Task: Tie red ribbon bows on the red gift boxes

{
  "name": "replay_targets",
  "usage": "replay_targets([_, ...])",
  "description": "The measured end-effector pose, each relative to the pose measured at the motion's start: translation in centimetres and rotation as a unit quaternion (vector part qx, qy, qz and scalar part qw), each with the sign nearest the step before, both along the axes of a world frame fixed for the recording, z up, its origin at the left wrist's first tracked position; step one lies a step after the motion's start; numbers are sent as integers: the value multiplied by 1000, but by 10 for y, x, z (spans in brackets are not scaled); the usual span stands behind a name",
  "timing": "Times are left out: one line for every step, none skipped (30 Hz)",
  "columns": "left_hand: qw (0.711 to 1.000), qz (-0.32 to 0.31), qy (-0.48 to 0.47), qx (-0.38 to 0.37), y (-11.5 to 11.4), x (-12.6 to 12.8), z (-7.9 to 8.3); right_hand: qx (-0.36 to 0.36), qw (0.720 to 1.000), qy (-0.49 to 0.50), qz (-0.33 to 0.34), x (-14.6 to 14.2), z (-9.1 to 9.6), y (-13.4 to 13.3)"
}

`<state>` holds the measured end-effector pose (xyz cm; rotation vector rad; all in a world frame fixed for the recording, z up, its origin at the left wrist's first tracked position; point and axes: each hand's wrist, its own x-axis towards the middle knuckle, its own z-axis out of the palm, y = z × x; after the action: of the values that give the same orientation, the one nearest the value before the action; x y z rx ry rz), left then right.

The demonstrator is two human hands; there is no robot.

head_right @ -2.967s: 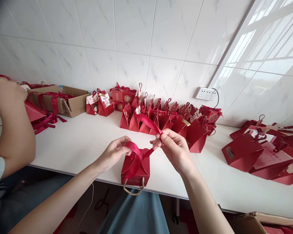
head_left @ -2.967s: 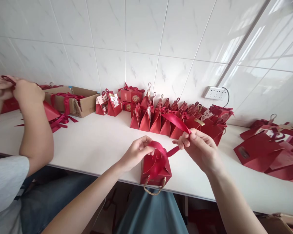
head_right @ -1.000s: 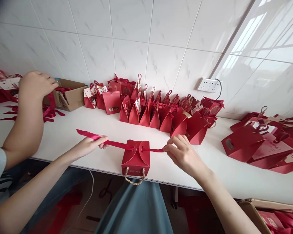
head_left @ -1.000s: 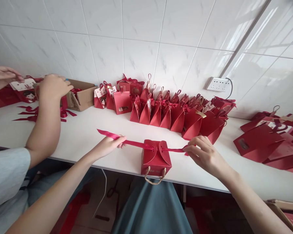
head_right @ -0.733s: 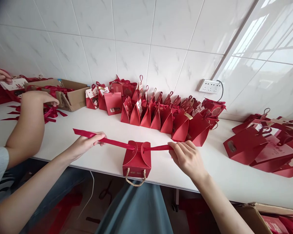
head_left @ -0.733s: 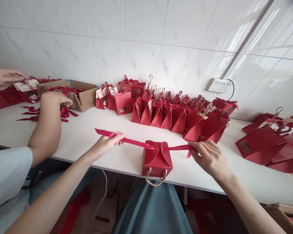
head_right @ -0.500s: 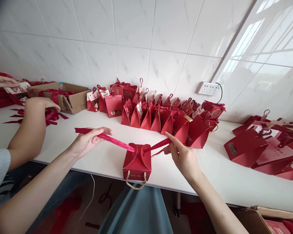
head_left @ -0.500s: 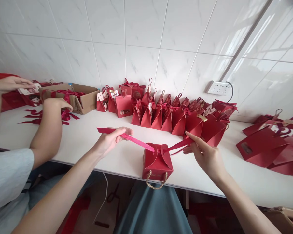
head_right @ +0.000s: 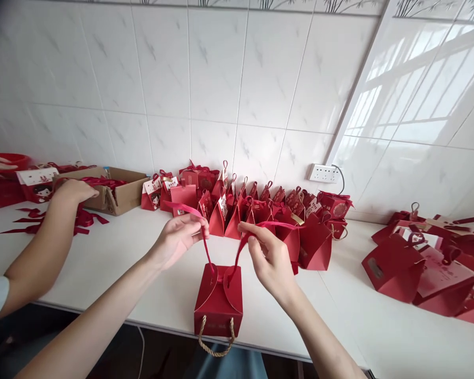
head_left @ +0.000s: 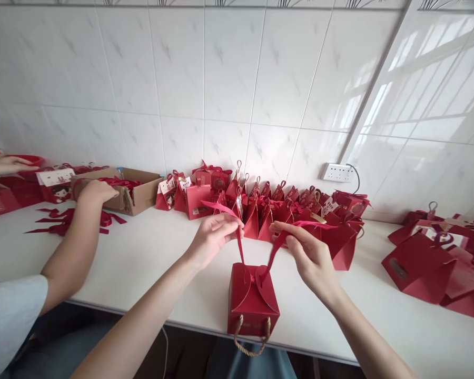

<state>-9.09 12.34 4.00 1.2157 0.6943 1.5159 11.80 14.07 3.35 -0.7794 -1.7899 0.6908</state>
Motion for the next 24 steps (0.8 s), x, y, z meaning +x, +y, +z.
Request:
replay_targets([1000, 9, 8, 2, 1, 2, 1, -4, 1000, 11, 21, -3, 3, -1])
replay_targets([1000, 19, 19, 5, 3, 5, 1, -5, 999, 21, 39, -7, 6, -1])
replay_targets([999, 28, 31, 10, 4, 7, 1, 0, 998, 27, 53, -10, 8, -2])
replay_targets([998, 36, 42, 19, 4, 9, 1, 10, 998, 26, 60, -13, 10, -2])
replay_targets([997, 42, 51, 29, 5, 10, 0, 25, 997, 21, 64, -16, 11, -2])
replay_targets([996, 47, 59, 39, 5, 12, 0, 40, 997, 16, 64, -19, 11, -2])
replay_targets([996, 51, 64, 47, 5, 14, 1, 52, 997, 9, 63, -21, 12, -1])
replay_targets([995, 52, 67, 52, 5, 15, 1, 58, 996, 3, 64, -24, 12, -1])
replay_targets([995, 53, 68, 56, 4, 16, 1, 60, 996, 0, 65, -25, 12, 0])
replay_targets([994, 55, 67, 59, 3, 18, 2, 60, 996, 4, 68, -27, 12, 0])
replay_targets([994, 56, 66, 60, 3, 18, 2, 59, 996, 11, 73, -28, 12, 1])
replay_targets([994, 58, 65, 62, 2, 19, 3, 56, 995, 24, 79, -29, 12, 1])
replay_targets([994, 61, 65, 63, 1, 19, 3, 52, 994, 39, 88, -30, 13, 2])
replay_targets([994, 65, 67, 64, 1, 19, 3, 46, 993, 55, 97, -31, 13, 2])
replay_targets([993, 69, 70, 64, 1, 18, 3, 39, 991, 68, 106, -32, 14, 3])
replay_targets([993, 73, 73, 64, 0, 17, 3, 33, 990, 80, 112, -32, 15, 3])
replay_targets([992, 77, 74, 64, 0, 17, 3, 29, 989, 91, 115, -32, 16, 4])
replay_targets([992, 81, 74, 64, 0, 16, 3, 26, 988, 102, 116, -33, 17, 4])
replay_targets([992, 83, 72, 65, 0, 16, 3, 22, 987, 113, 113, -33, 18, 4])
replay_targets([992, 86, 66, 66, 0, 16, 3, 17, 986, 124, 111, -34, 19, 5])
replay_targets([992, 88, 58, 68, 0, 16, 4, 11, 985, 137, 109, -34, 20, 5])
replay_targets([992, 91, 47, 72, 0, 17, 4, 3, 983, 150, 108, -34, 20, 5])
replay_targets([992, 95, 34, 78, 1, 17, 5, -6, 982, 158, 107, -34, 21, 5])
replay_targets([991, 100, 21, 85, 1, 18, 6, -13, 981, 160, 105, -34, 21, 5])
